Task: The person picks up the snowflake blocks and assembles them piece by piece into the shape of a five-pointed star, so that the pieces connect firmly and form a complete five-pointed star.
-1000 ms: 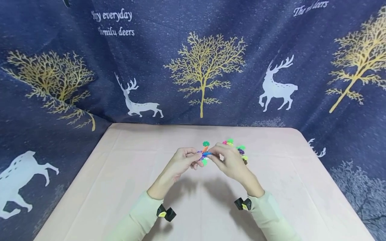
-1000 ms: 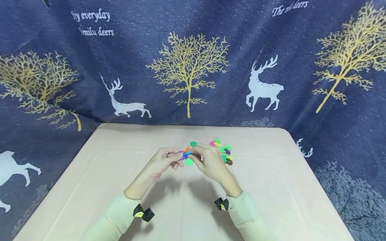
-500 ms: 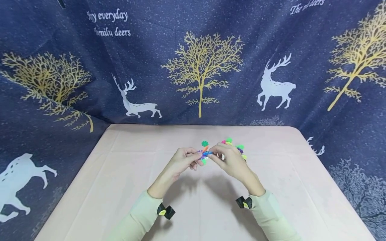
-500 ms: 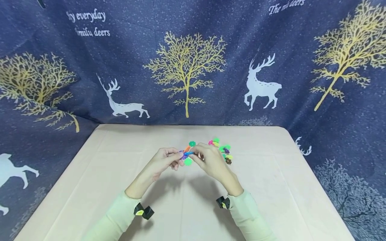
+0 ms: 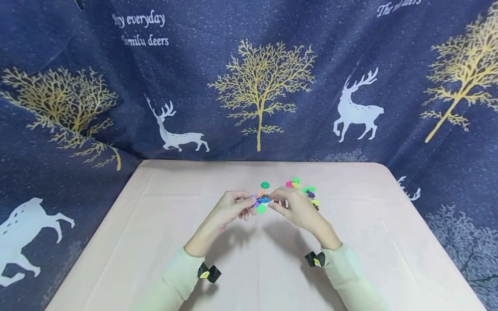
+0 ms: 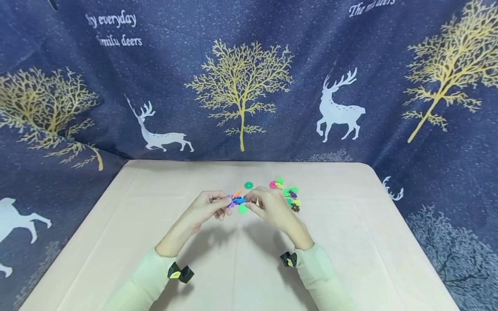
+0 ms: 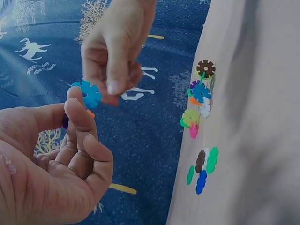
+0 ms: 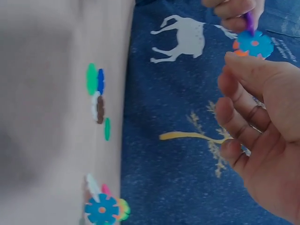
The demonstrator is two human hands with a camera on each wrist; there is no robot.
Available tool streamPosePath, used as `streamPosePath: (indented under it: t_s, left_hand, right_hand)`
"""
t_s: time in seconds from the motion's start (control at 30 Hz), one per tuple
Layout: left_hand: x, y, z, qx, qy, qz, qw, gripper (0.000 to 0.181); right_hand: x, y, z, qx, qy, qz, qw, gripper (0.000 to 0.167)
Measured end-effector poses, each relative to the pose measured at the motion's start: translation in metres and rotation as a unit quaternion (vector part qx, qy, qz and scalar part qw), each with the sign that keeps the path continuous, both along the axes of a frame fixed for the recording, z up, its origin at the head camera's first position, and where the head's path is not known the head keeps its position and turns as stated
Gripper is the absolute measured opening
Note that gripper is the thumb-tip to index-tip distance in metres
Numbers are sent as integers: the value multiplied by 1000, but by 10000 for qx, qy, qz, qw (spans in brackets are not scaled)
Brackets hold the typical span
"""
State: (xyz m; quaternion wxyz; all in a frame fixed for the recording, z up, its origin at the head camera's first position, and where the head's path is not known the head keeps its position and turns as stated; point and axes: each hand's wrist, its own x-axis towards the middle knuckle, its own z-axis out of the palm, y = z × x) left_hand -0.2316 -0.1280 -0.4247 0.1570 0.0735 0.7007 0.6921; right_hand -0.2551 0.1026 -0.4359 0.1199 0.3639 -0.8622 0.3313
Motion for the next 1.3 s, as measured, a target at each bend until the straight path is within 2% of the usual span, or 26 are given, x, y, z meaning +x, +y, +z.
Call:
streamPosePath:
  t_s: [0.13, 0.27, 0.47, 0.67, 0.8, 0.93, 1.1, 1.2, 1.3]
  left_hand:
    - [2, -4, -2, -14, -12, -14, 10000, 16]
    - [3, -6, -3, -74, 65, -43, 9999, 12]
    - [6, -10, -2, 39, 207, -5, 9998, 10]
    - [11, -11, -3, 189, 356, -137, 9991, 10]
    - [13, -12, -3, 134, 571, -179, 9981, 10]
    - [16, -13, -1, -49, 747, -169, 9970, 14]
    - [20, -15, 1, -178, 836, -264, 9960, 16]
    - [22, -16, 1, -243, 895, -311, 9952, 16]
    - [24, -16, 2, -181, 906, -293, 9953, 15]
  right_hand:
    - [-10, -3, -9, 204, -221, 85, 9995, 10]
    - [-22, -7, -21, 407, -608, -23, 9973, 15]
    - [-41, -14, -40, 788, -1302, 57, 9883, 24]
    - [-52, -21, -52, 1538, -1509, -98, 9765, 28]
    - [-55, -26, -54, 1798, -1519, -197, 9717, 29]
    - [-55, -30, -55, 1877, -1476, -287, 9706, 22]
    - [-51, -32, -55, 1957, -1706, -420, 9648, 23]
    - [-49, -32, -56, 1905, -1856, -353, 9633, 26]
    - [-48, -33, -57, 1776, -1886, -210, 9656, 26]
